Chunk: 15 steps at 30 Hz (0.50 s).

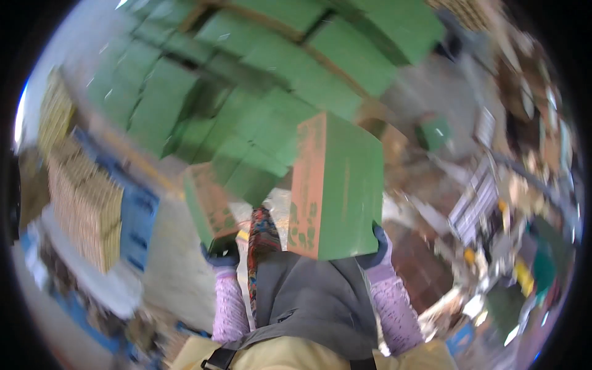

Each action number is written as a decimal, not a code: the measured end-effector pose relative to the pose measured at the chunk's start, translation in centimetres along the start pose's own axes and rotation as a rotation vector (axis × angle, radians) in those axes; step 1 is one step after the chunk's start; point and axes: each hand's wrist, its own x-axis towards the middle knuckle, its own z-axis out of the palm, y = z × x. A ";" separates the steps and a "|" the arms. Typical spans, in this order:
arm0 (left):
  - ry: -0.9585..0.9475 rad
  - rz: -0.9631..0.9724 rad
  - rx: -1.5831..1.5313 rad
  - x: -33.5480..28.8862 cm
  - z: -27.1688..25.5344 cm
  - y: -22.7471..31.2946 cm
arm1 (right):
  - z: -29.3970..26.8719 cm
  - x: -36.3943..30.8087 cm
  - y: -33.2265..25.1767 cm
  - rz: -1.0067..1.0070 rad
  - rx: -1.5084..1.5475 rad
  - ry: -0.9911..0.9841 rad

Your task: The person repeatedly takes boxed packages from a packaging station and stacks them onto a pallet by hand.

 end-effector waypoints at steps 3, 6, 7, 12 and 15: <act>-0.004 -0.199 -0.127 0.8 -2.2 0.9 | -2.7 -2.1 -3.9 -0.024 0.171 0.146; 0.088 -0.201 -0.060 0.2 -0.2 2.5 | -7.0 -7.5 -9.6 -0.216 0.405 0.092; 0.097 -0.198 -0.047 -0.1 0.9 2.1 | -7.5 -9.6 -12.3 -0.367 0.386 0.133; -0.191 0.017 0.374 -0.9 3.6 0.1 | -19.4 -23.3 -22.5 -0.871 0.338 0.455; -0.211 -0.103 0.256 -5.6 9.3 -1.9 | -27.8 -26.9 -29.2 -0.972 0.516 0.917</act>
